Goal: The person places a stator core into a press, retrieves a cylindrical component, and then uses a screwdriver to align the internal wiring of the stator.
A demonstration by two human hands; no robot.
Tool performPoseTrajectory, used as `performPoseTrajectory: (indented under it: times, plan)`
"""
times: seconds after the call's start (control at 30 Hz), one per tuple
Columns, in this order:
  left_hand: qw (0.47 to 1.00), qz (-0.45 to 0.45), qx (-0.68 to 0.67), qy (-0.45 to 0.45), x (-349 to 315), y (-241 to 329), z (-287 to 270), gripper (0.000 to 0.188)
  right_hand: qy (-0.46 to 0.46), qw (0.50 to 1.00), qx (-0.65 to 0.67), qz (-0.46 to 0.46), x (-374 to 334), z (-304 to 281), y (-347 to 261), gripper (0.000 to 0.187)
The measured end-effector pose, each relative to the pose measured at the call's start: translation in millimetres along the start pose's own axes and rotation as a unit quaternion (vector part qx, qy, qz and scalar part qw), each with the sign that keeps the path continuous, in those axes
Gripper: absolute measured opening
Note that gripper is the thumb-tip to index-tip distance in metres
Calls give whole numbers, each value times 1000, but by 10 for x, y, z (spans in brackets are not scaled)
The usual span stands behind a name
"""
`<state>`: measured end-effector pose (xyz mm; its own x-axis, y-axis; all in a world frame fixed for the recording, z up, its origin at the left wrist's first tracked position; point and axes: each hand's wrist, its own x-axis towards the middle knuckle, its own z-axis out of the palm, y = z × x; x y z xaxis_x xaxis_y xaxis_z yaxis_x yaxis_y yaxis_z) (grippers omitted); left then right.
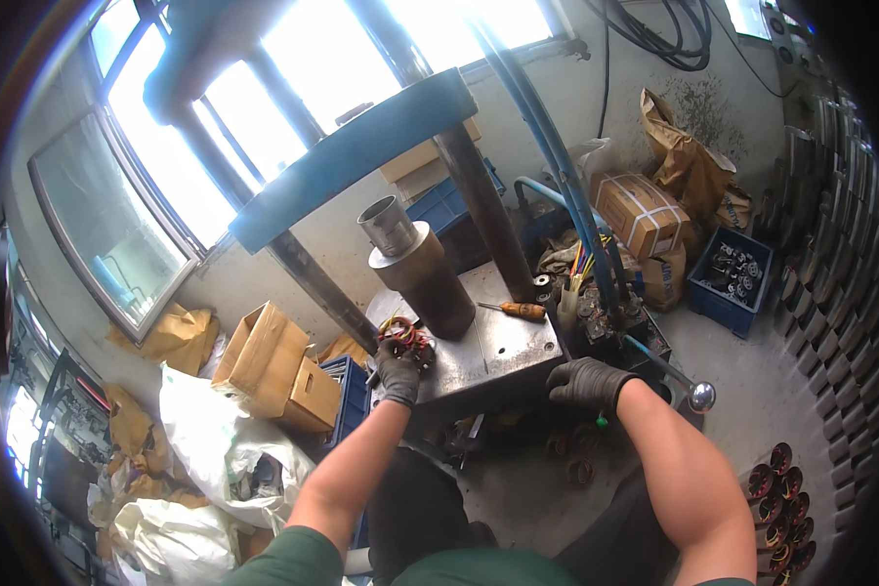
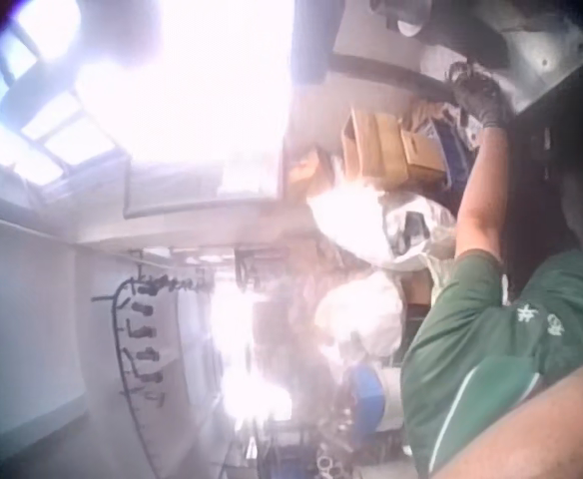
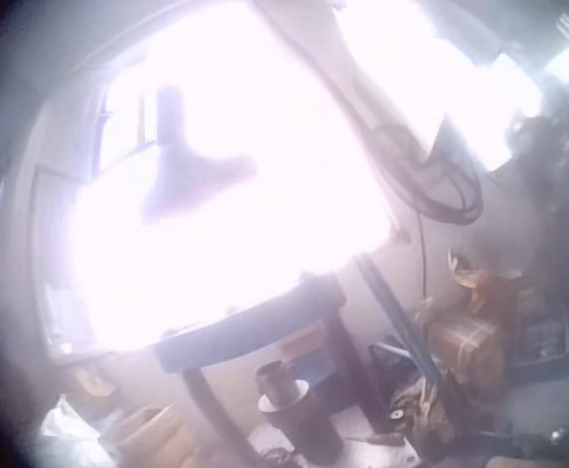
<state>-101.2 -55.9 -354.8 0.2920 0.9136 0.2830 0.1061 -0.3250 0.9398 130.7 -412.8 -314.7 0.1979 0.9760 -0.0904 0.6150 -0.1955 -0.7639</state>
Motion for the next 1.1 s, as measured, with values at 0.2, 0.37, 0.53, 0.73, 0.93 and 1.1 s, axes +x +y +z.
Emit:
performPoseTrajectory:
  times: [0.2, 0.37, 0.53, 0.73, 0.93, 1.1]
  plan:
    - [946, 194, -209, 155, -495, 304, -95, 42, 5, 997, 32, -69, 331, 283, -205, 38]
    - [918, 50, -391, -51, -1020, 745, 87, 45, 52, 976, 206, -46, 287, 453, -526, 46]
    - [860, 11, -382, -337, -1313, 629, 184, 50, -23, 869, 486, 92, 411, 508, -413, 55]
    - [862, 199, -253, -392, -1391, 786, 316, 39, -33, 709, 698, 94, 306, 527, -816, 58]
    - [915, 13, -344, -210, -1369, 756, 306, 45, 154, 964, 215, 18, 272, 451, -1231, 53]
    - [875, -164, -354, -287, -1369, 586, 319, 50, 210, 899, 384, 2, 361, 556, -1212, 51]
